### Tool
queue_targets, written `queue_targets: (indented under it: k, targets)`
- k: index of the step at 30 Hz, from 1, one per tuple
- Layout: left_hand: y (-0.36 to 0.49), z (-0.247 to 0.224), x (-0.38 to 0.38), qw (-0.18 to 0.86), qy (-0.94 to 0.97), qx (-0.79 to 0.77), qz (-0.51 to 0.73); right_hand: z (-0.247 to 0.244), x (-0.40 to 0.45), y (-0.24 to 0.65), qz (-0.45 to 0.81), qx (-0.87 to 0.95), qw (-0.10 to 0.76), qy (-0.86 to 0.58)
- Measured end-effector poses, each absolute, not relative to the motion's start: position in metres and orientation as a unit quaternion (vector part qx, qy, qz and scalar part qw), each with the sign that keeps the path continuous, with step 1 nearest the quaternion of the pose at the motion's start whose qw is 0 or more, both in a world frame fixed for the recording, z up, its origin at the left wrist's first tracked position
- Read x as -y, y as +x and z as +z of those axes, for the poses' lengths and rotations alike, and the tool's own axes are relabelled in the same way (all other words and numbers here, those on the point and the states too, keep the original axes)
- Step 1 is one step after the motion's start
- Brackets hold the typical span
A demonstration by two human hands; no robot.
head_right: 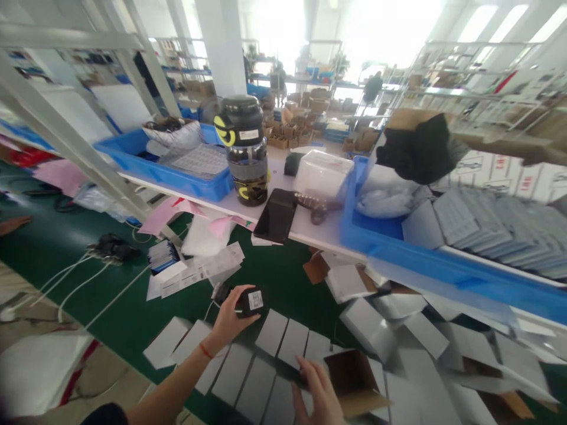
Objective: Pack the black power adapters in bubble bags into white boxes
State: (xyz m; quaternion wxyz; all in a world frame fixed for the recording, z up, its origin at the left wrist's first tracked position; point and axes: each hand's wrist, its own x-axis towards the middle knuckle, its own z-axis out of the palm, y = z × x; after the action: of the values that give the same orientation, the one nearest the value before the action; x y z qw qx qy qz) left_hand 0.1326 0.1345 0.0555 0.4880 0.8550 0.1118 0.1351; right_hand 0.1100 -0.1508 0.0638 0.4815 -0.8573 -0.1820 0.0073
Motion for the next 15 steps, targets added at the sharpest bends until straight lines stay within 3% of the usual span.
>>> queue_targets:
  k: [6,11,15]
  targets:
    - [0.098,0.137,-0.058,0.57,0.794,-0.144,0.153,0.084,0.103,0.107,0.02,0.167,0.555,-0.815]
    - [0.075,0.161,-0.005,0.572,0.777,-0.173,0.197,0.096,0.091,0.095,0.006,0.074,0.685,-0.725]
    - [0.057,0.175,0.005,0.575,0.791,-0.098,0.185,0.121,0.111,0.095,0.044,0.081,0.735,-0.672]
